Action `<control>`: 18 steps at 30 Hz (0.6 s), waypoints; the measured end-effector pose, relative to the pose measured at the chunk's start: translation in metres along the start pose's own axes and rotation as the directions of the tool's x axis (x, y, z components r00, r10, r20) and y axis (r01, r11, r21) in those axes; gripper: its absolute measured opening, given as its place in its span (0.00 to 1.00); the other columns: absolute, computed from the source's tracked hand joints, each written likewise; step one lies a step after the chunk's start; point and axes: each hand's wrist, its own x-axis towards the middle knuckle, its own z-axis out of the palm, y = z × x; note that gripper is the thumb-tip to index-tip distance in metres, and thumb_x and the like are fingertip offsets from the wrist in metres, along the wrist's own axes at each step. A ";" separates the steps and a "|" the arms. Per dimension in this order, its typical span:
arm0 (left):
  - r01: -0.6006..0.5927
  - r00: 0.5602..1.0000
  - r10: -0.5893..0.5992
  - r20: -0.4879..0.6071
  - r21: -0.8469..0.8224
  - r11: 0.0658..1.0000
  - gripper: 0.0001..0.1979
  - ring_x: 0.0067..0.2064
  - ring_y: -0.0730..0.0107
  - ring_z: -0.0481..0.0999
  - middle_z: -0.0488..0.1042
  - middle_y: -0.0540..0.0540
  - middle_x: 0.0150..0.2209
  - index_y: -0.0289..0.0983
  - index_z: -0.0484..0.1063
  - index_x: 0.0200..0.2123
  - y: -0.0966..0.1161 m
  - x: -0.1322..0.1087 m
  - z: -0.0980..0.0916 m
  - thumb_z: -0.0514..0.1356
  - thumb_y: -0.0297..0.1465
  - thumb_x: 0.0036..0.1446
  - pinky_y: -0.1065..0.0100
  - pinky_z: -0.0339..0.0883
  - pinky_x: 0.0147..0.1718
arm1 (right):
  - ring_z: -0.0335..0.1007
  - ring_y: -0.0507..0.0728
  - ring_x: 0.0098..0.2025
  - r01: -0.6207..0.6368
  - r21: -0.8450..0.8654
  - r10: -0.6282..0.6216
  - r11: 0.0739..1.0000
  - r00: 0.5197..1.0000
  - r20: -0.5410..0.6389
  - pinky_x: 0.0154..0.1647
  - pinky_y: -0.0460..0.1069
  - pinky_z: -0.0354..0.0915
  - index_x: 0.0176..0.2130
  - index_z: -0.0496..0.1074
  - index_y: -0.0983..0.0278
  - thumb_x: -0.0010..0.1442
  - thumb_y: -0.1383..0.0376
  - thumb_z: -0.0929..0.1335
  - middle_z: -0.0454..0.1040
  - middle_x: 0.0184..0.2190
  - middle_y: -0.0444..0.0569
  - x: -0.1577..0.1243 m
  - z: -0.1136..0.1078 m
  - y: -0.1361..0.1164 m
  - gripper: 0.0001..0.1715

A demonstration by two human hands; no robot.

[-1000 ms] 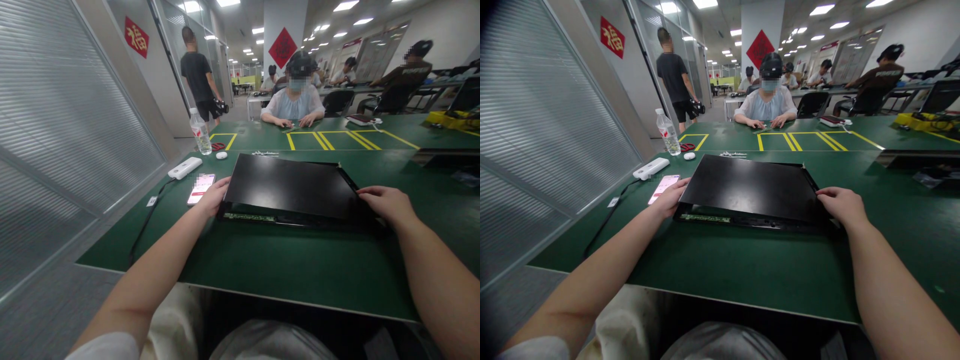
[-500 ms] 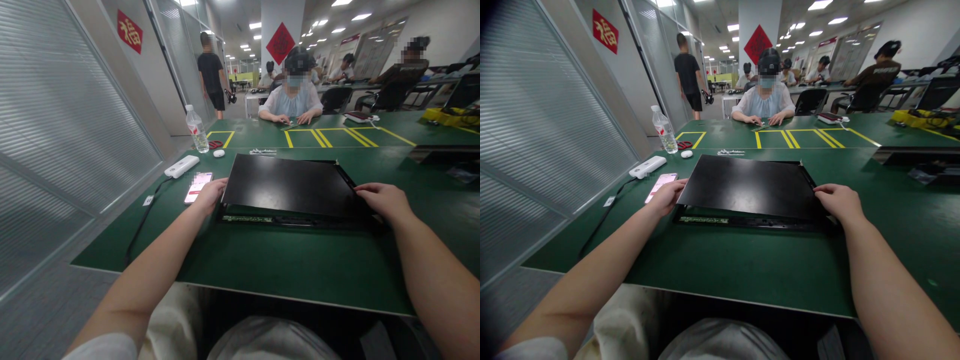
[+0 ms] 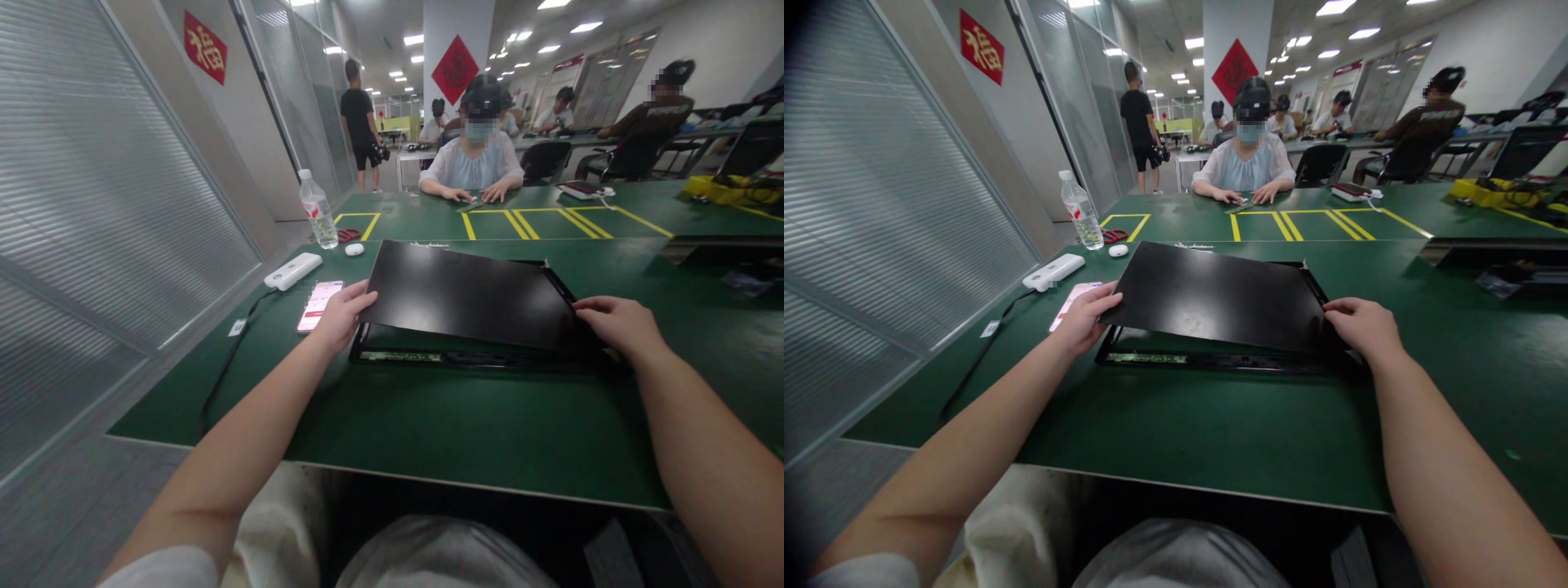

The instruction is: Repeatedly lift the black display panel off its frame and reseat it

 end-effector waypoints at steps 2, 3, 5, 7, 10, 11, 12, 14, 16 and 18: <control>-0.026 1.000 0.026 0.008 0.004 1.000 0.23 0.44 0.55 0.85 0.86 0.41 0.44 0.33 0.83 0.45 -0.001 0.000 -0.001 0.74 0.29 0.42 0.62 0.78 0.44 | 0.74 0.61 0.42 -0.002 0.026 0.002 1.000 1.000 0.003 0.48 0.55 0.67 0.38 0.83 0.58 0.49 0.59 0.70 0.81 0.39 0.49 0.000 0.001 0.000 0.16; -0.035 0.999 0.035 0.012 0.008 0.999 0.23 0.45 0.54 0.85 0.86 0.41 0.45 0.33 0.83 0.46 -0.002 0.001 -0.001 0.75 0.30 0.42 0.62 0.78 0.44 | 0.75 0.61 0.43 -0.003 0.041 0.003 0.999 1.000 0.005 0.49 0.55 0.67 0.40 0.83 0.58 0.49 0.59 0.71 0.82 0.40 0.49 0.000 0.002 0.000 0.17; -0.050 0.998 0.049 0.026 0.013 0.999 0.25 0.45 0.53 0.85 0.86 0.41 0.45 0.34 0.83 0.46 -0.003 0.001 -0.002 0.76 0.31 0.41 0.60 0.79 0.46 | 0.75 0.60 0.44 -0.011 0.074 0.010 0.997 1.000 0.013 0.49 0.54 0.67 0.43 0.82 0.59 0.50 0.59 0.71 0.82 0.42 0.50 0.001 0.004 0.000 0.20; -0.067 0.997 0.066 0.040 0.011 0.998 0.27 0.47 0.51 0.84 0.85 0.41 0.46 0.35 0.83 0.47 -0.003 0.002 -0.002 0.77 0.33 0.41 0.57 0.78 0.49 | 0.75 0.60 0.44 -0.028 0.109 0.026 0.994 0.999 0.024 0.50 0.54 0.67 0.46 0.81 0.60 0.51 0.59 0.71 0.81 0.44 0.51 0.003 0.006 0.001 0.22; -0.106 0.993 0.106 0.058 0.000 0.994 0.28 0.53 0.47 0.82 0.84 0.40 0.50 0.35 0.82 0.48 -0.003 0.001 -0.002 0.78 0.34 0.40 0.55 0.76 0.54 | 0.75 0.61 0.46 -0.064 0.163 0.060 0.985 0.998 0.032 0.53 0.56 0.67 0.48 0.80 0.62 0.53 0.58 0.71 0.81 0.46 0.54 0.005 0.007 0.002 0.23; -0.122 0.990 0.122 0.067 -0.003 0.992 0.29 0.55 0.47 0.81 0.84 0.40 0.51 0.35 0.82 0.48 -0.003 0.001 -0.002 0.78 0.34 0.40 0.54 0.75 0.56 | 0.75 0.62 0.47 -0.077 0.184 0.072 0.980 0.997 0.031 0.54 0.56 0.67 0.46 0.80 0.63 0.53 0.58 0.71 0.81 0.46 0.55 0.005 0.007 0.002 0.22; -0.141 0.987 0.141 0.077 -0.005 0.990 0.29 0.57 0.46 0.79 0.83 0.40 0.53 0.36 0.82 0.49 -0.002 0.000 -0.002 0.78 0.34 0.40 0.54 0.73 0.57 | 0.75 0.62 0.47 -0.090 0.208 0.086 0.974 0.996 0.031 0.55 0.56 0.67 0.45 0.81 0.63 0.53 0.58 0.71 0.81 0.46 0.56 0.005 0.007 0.002 0.20; -0.180 0.979 0.180 0.094 -0.011 0.984 0.28 0.61 0.45 0.76 0.82 0.40 0.55 0.36 0.82 0.49 -0.002 -0.002 -0.001 0.78 0.34 0.42 0.53 0.71 0.59 | 0.75 0.63 0.47 -0.114 0.269 0.111 0.956 0.993 0.029 0.54 0.57 0.67 0.41 0.81 0.64 0.52 0.58 0.72 0.81 0.45 0.57 0.005 0.008 0.002 0.17; -0.205 0.973 0.206 0.101 -0.020 0.979 0.28 0.63 0.45 0.75 0.81 0.41 0.56 0.37 0.82 0.49 -0.001 -0.003 0.000 0.78 0.34 0.42 0.53 0.71 0.60 | 0.75 0.62 0.45 -0.129 0.354 0.126 0.926 0.992 0.032 0.51 0.56 0.69 0.40 0.81 0.64 0.51 0.58 0.73 0.81 0.43 0.56 0.004 0.010 0.003 0.17; -0.208 0.973 0.210 0.097 -0.025 0.978 0.28 0.61 0.45 0.76 0.82 0.41 0.55 0.37 0.82 0.50 0.000 -0.003 0.000 0.78 0.33 0.42 0.53 0.72 0.58 | 0.75 0.61 0.41 -0.131 0.456 0.128 0.880 0.991 0.038 0.46 0.55 0.71 0.39 0.80 0.64 0.48 0.56 0.74 0.81 0.40 0.55 0.003 0.012 0.005 0.19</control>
